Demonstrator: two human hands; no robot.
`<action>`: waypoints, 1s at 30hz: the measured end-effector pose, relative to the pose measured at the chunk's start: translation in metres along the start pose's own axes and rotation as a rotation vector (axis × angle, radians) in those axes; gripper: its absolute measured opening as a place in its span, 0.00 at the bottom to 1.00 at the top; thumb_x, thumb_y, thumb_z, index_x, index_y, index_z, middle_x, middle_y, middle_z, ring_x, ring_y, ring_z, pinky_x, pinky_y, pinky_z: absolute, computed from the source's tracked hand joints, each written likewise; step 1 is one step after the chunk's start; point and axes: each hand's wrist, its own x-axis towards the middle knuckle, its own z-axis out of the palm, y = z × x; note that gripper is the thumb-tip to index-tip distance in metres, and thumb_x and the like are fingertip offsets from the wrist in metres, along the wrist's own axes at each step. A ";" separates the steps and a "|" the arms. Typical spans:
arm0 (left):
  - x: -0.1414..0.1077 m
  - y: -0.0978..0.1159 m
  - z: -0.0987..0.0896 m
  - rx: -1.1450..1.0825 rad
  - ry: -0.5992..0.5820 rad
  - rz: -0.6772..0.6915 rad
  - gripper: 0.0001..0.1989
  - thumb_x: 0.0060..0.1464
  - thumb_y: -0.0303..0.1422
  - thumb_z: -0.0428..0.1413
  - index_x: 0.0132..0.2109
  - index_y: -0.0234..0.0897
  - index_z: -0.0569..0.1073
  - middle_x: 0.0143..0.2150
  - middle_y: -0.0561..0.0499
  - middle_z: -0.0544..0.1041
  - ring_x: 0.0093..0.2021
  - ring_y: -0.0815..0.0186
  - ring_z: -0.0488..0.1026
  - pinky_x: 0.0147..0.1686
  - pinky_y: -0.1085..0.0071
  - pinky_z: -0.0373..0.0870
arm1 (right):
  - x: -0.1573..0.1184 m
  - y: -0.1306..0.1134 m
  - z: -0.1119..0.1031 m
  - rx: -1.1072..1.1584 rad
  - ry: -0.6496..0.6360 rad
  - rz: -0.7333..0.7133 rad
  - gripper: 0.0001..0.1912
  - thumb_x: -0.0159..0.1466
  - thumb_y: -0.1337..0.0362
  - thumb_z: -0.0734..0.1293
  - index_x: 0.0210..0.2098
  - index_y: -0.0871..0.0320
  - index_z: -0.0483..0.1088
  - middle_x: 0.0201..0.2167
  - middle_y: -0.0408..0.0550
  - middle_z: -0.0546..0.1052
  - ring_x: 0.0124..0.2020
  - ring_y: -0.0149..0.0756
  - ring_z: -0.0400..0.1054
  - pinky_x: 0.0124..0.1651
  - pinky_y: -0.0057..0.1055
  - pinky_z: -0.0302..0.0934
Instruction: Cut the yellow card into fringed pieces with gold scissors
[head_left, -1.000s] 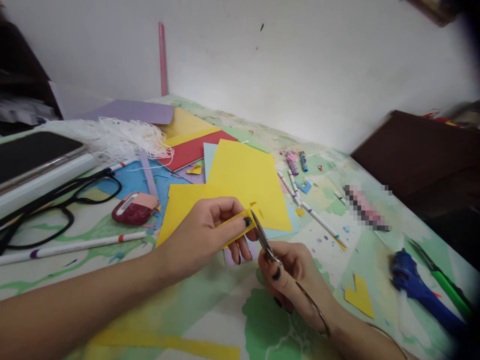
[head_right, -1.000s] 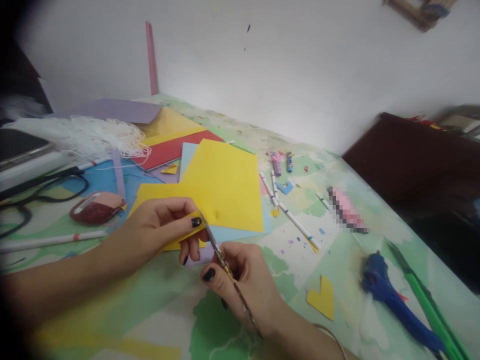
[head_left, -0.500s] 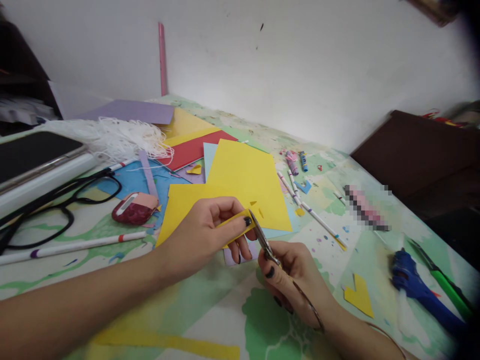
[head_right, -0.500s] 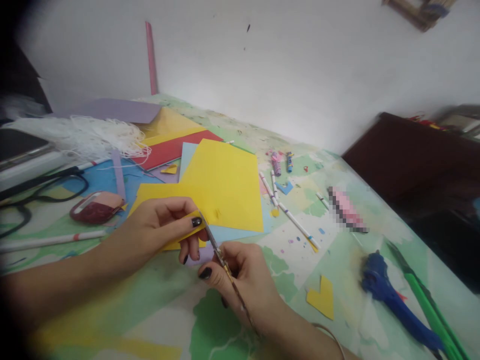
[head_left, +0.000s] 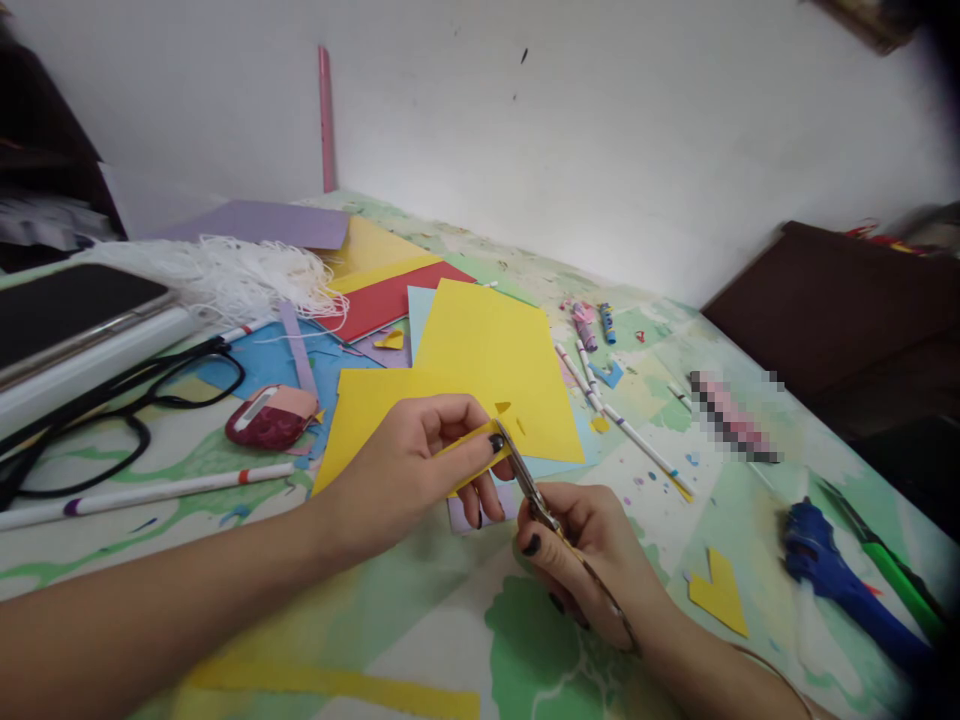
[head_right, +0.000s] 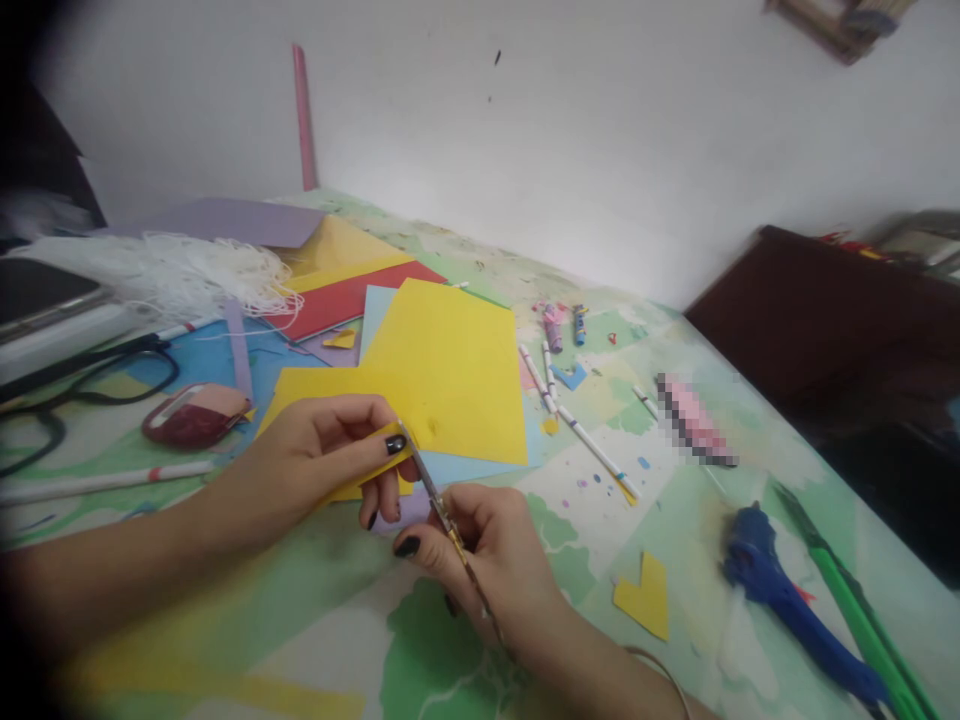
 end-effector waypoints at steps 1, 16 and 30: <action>0.000 0.000 0.000 0.000 -0.001 0.000 0.08 0.56 0.31 0.51 0.30 0.34 0.67 0.21 0.53 0.75 0.21 0.70 0.72 0.22 0.75 0.69 | 0.000 0.000 0.000 0.000 -0.001 0.002 0.22 0.54 0.50 0.68 0.20 0.59 0.58 0.11 0.34 0.55 0.11 0.20 0.47 0.13 0.19 0.40; 0.000 0.002 -0.001 -0.017 -0.036 -0.019 0.11 0.58 0.35 0.50 0.31 0.33 0.69 0.22 0.50 0.75 0.21 0.71 0.71 0.23 0.76 0.68 | -0.003 -0.001 -0.001 0.039 -0.036 -0.059 0.21 0.59 0.48 0.64 0.23 0.59 0.59 0.12 0.34 0.55 0.11 0.20 0.46 0.13 0.20 0.40; 0.001 -0.002 -0.001 -0.023 -0.021 -0.012 0.10 0.58 0.34 0.49 0.31 0.33 0.68 0.22 0.51 0.75 0.21 0.70 0.72 0.22 0.74 0.68 | -0.003 0.000 0.000 0.111 -0.094 -0.112 0.23 0.59 0.44 0.61 0.25 0.59 0.59 0.13 0.35 0.56 0.12 0.20 0.47 0.14 0.21 0.43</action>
